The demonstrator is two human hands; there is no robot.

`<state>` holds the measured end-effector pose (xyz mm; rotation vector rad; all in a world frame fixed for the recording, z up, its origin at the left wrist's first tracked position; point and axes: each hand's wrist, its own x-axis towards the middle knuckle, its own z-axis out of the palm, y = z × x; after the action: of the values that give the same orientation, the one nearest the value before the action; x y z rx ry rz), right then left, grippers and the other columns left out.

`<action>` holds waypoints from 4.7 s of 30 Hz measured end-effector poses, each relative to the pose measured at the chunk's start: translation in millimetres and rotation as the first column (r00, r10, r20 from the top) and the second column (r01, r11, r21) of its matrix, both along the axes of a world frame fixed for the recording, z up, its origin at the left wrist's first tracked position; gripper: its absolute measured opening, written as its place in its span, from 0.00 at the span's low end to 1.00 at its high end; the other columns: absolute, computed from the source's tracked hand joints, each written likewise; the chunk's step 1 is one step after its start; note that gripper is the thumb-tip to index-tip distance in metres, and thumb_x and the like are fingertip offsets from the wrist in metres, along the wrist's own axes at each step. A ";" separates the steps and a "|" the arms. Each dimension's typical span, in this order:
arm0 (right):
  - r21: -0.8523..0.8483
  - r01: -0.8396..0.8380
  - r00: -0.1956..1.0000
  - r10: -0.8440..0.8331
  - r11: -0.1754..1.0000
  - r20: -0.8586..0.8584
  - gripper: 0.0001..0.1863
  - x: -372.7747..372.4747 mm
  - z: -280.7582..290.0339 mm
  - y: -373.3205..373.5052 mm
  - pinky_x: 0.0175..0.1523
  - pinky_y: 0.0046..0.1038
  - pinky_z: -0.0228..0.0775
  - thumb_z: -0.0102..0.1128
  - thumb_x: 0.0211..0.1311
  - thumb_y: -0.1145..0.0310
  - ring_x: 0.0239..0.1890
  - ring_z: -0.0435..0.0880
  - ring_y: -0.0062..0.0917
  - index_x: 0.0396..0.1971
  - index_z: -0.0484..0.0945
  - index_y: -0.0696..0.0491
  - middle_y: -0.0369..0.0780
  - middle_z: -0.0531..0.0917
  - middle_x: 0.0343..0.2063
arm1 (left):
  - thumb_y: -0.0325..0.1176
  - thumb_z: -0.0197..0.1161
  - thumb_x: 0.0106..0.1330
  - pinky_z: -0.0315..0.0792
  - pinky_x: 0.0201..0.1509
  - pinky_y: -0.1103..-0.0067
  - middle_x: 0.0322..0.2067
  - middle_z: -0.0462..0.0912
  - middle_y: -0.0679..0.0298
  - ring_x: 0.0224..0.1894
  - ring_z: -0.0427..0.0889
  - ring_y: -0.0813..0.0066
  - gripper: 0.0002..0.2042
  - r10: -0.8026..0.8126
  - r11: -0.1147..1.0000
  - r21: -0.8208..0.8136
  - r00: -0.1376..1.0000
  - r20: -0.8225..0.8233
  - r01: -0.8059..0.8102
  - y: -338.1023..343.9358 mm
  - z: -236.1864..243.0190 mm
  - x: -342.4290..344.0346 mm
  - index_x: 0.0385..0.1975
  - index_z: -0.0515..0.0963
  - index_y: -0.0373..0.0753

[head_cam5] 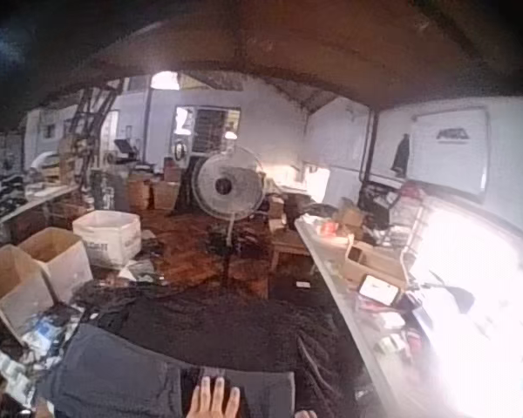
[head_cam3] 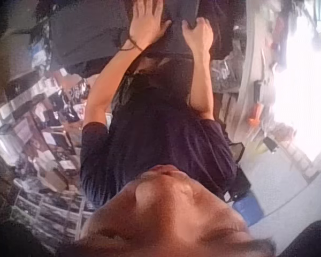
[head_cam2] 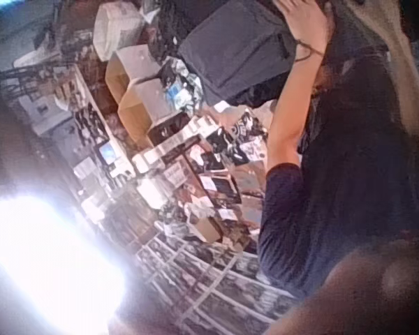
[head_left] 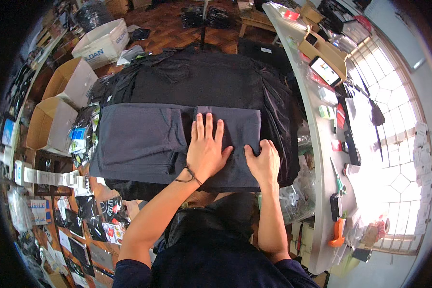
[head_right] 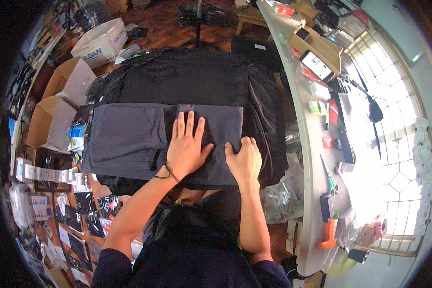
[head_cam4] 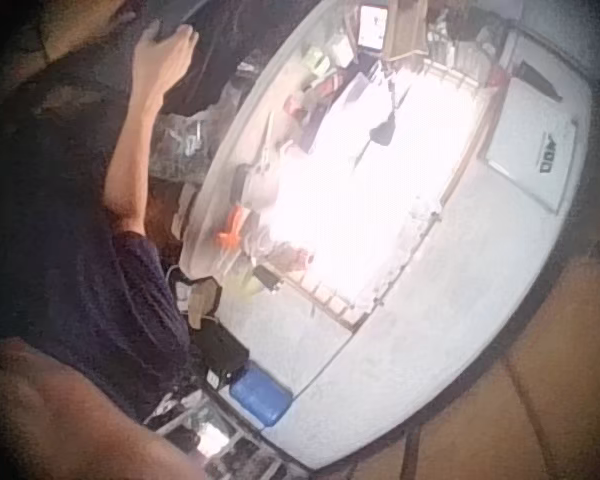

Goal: The person removes a dark t-shirt from a clear plastic bag, folds it neatly on a table, and places it back into a plastic bag. The person then smooths the bag and sets it aside.

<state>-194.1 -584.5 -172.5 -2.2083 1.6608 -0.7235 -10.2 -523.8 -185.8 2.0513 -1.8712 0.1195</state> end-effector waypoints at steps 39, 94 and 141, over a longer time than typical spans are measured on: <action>0.250 -0.370 0.929 0.350 0.895 0.122 0.52 -96.6 117.8 -70.4 0.85 0.36 0.41 0.64 0.53 0.85 0.84 0.56 0.36 0.82 0.58 0.54 0.49 0.62 0.81 | 0.59 0.53 0.77 0.39 0.84 0.46 0.81 0.54 0.46 0.84 0.48 0.43 0.41 -0.226 0.974 -0.009 0.965 -0.131 0.227 -9.3 -19.9 -26.0 0.80 0.60 0.35; -0.264 -0.538 0.799 0.584 0.801 0.143 0.21 6.9 -22.2 75.1 0.42 0.35 0.79 0.69 0.41 0.86 0.39 0.83 0.36 0.40 0.83 0.54 0.43 0.78 0.43 | 0.26 0.76 0.67 0.79 0.48 0.81 0.42 0.91 0.56 0.43 0.86 0.81 0.22 0.284 0.950 0.171 0.496 -0.820 -0.261 119.2 34.3 192.9 0.57 0.80 0.22; 0.386 -0.215 0.897 0.025 0.897 0.442 0.31 37.0 15.0 -8.7 0.43 0.34 0.83 0.76 0.64 0.61 0.35 0.90 0.33 0.61 0.79 0.64 0.51 0.89 0.40 | 0.42 0.71 0.70 0.70 0.70 0.54 0.64 0.75 0.40 0.67 0.72 0.37 0.34 0.377 0.925 0.044 0.899 -0.224 -0.377 80.2 57.5 154.8 0.73 0.68 0.34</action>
<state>-157.2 -593.2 -157.5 -1.6793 1.2934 -0.6704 144.6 -443.6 -128.4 2.2961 -1.3221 -0.0199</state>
